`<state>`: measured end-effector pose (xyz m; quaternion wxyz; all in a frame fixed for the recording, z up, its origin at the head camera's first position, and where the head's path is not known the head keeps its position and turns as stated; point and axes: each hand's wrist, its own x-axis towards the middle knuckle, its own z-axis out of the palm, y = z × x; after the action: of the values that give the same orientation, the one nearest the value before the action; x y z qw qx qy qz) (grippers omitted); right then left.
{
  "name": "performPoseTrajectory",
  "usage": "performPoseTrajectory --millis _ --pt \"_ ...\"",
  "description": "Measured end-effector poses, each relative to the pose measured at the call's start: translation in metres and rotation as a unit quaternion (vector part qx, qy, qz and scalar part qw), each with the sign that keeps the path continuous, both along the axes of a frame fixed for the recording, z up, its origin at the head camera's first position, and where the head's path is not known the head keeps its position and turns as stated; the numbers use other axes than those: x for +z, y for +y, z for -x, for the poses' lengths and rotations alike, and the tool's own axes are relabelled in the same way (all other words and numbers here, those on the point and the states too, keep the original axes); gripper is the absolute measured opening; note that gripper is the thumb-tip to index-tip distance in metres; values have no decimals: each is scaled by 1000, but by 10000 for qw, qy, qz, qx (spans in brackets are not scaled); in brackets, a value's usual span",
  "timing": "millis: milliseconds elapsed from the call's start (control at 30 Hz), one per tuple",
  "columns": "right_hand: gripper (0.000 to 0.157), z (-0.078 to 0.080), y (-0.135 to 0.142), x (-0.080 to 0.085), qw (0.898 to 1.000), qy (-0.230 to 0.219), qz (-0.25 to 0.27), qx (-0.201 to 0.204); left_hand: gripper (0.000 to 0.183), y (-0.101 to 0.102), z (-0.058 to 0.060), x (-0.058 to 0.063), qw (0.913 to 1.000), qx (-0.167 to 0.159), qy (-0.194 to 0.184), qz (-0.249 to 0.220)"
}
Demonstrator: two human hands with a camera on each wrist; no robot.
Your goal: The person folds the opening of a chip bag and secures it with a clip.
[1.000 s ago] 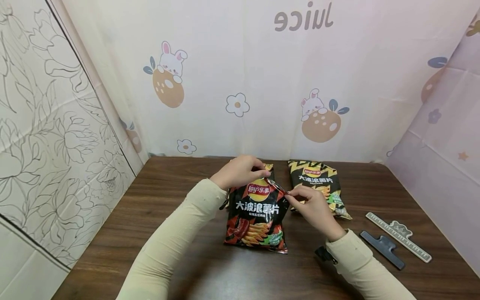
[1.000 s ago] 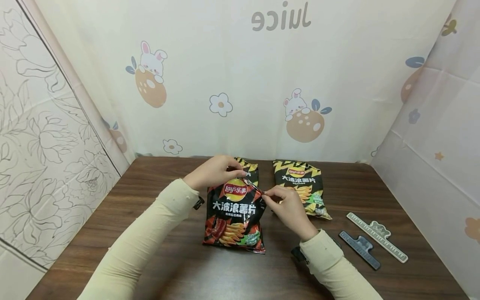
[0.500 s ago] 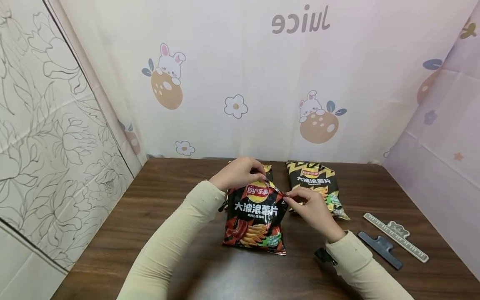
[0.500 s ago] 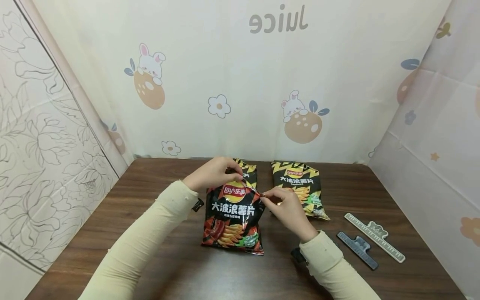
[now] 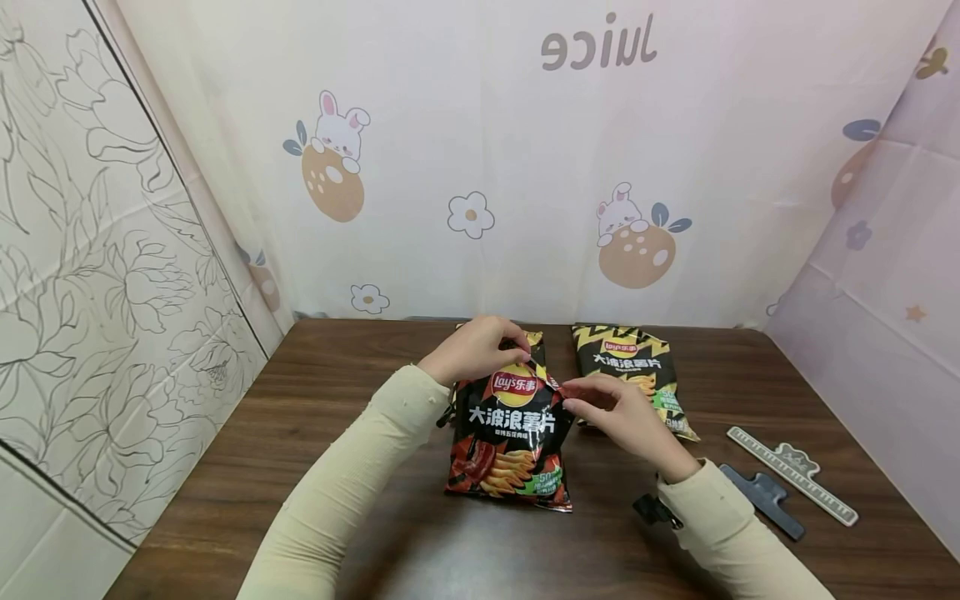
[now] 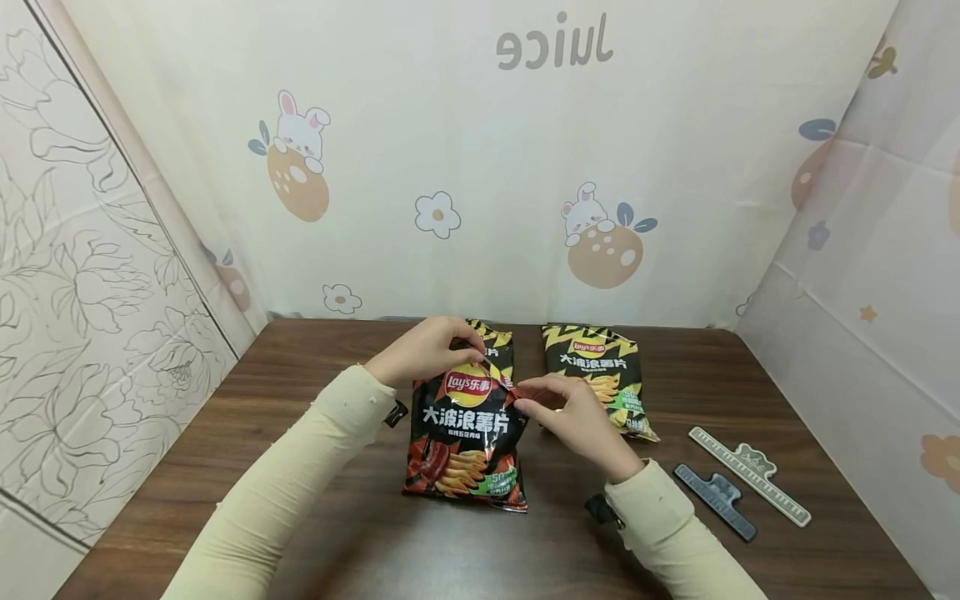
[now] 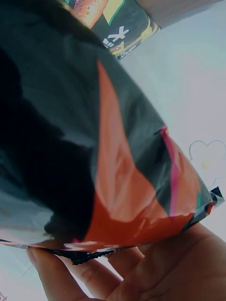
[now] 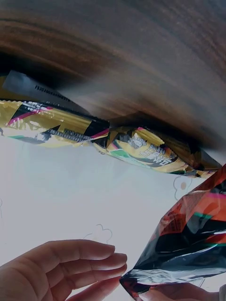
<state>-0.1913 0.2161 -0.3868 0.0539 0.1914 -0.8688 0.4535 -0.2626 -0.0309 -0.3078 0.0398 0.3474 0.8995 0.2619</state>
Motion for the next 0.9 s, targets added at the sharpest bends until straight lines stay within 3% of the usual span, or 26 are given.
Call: performPoseTrajectory --millis 433,900 --pt "27 5 -5 5 9999 -36 -43 -121 16 0 0 -1 9999 -11 141 49" --pt "21 10 -11 -1 9999 -55 -111 106 16 -2 0 -1 9999 -12 168 12"
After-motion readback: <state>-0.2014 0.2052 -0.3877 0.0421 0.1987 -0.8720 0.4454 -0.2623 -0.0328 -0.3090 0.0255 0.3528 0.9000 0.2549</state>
